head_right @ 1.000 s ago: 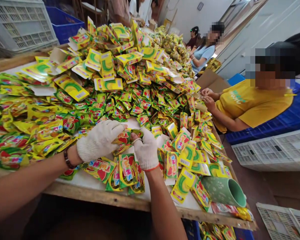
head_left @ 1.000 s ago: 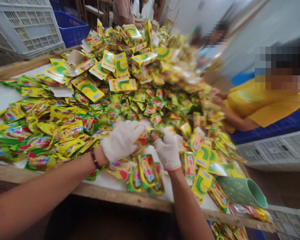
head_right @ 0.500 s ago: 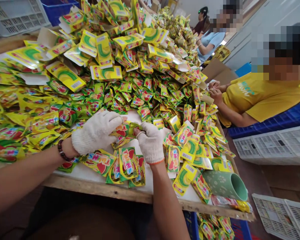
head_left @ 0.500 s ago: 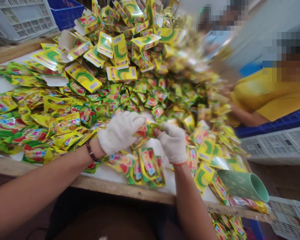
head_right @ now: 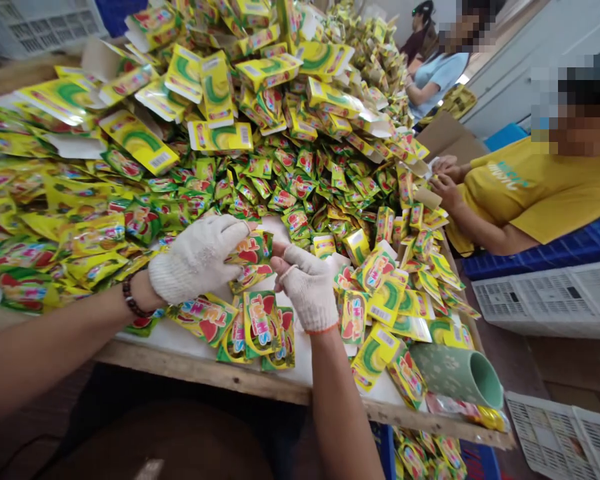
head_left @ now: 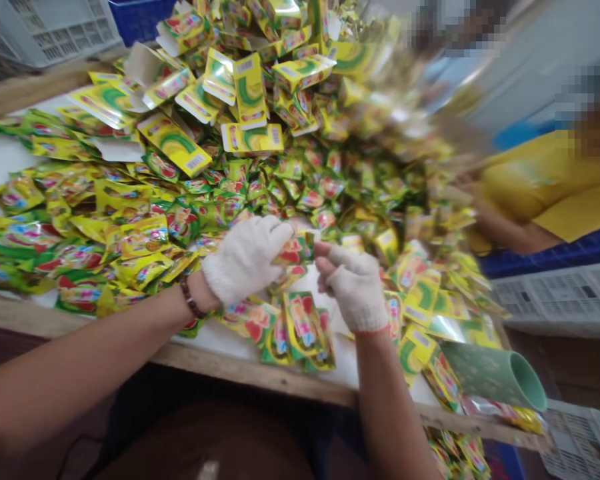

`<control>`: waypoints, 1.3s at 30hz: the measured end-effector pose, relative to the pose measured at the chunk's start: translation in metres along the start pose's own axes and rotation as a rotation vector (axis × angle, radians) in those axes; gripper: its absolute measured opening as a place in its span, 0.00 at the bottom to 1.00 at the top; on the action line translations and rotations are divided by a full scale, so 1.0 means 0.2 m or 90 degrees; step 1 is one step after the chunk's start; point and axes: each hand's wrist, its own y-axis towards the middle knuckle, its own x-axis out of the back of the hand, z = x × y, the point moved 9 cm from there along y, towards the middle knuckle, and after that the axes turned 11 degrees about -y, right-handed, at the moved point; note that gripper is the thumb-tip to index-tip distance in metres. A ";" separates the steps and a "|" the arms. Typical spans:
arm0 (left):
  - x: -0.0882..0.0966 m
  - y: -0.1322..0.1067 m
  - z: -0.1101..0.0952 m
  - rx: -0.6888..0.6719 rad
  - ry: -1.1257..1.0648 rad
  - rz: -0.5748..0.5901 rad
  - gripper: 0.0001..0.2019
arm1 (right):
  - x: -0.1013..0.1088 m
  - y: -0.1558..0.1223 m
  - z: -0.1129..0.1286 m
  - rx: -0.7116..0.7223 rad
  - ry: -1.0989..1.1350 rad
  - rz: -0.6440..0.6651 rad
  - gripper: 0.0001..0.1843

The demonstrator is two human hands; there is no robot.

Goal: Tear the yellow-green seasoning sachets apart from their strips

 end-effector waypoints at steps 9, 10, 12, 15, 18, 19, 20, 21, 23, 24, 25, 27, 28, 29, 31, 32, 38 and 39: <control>-0.02 -0.01 0.04 0.040 -0.385 0.003 0.14 | -0.14 0.03 -0.03 0.017 0.024 0.109 0.13; -0.03 -0.01 0.05 0.069 -0.483 0.017 0.12 | -0.11 0.04 -0.02 0.040 0.004 0.077 0.11; -0.06 -0.01 0.08 0.147 -0.677 0.024 0.11 | -0.04 0.05 0.01 0.086 -0.011 -0.020 0.09; -0.06 -0.02 0.11 0.224 -0.900 -0.036 0.18 | 0.05 0.03 0.04 0.116 0.055 -0.158 0.10; -0.07 -0.01 0.10 0.197 -0.982 -0.045 0.23 | 0.02 0.02 0.05 0.129 0.169 -0.127 0.14; -0.07 -0.01 0.09 0.183 -0.988 -0.029 0.24 | -0.01 0.02 0.05 0.134 0.199 -0.101 0.15; -0.08 -0.02 0.08 0.174 -0.985 -0.009 0.23 | -0.03 0.02 0.05 0.138 0.216 -0.077 0.16; -0.09 -0.02 0.08 0.167 -0.974 0.008 0.22 | -0.04 0.02 0.05 0.139 0.220 -0.060 0.15; -0.10 -0.03 0.09 0.165 -0.933 0.037 0.19 | -0.07 0.02 0.04 0.133 0.204 -0.027 0.12; -0.10 -0.03 0.09 0.162 -0.913 0.048 0.18 | -0.08 0.02 0.04 0.127 0.195 -0.007 0.11; -0.10 -0.03 0.09 0.160 -0.900 0.058 0.17 | -0.09 0.02 0.03 0.120 0.189 0.013 0.11; -0.10 -0.03 0.09 0.167 -0.904 0.060 0.16 | -0.10 0.02 0.02 0.102 0.191 0.025 0.10; -0.10 -0.02 0.10 0.179 -0.924 0.049 0.16 | -0.09 0.02 0.02 0.093 0.200 0.017 0.11; -0.10 -0.02 0.10 0.194 -0.951 0.030 0.17 | -0.08 0.02 0.01 0.085 0.215 0.000 0.11; -0.11 -0.02 0.10 0.234 -1.020 0.015 0.22 | -0.06 0.02 0.02 0.081 0.244 -0.032 0.12; -0.13 -0.02 0.09 0.252 -1.056 0.040 0.23 | -0.05 0.02 0.02 0.091 0.250 -0.048 0.12; -0.20 -0.08 -0.05 0.284 -1.111 0.253 0.18 | 0.00 0.03 0.06 0.169 0.296 -0.120 0.33; -0.20 -0.08 -0.05 0.285 -1.099 0.246 0.18 | -0.01 0.03 0.06 0.168 0.315 -0.090 0.35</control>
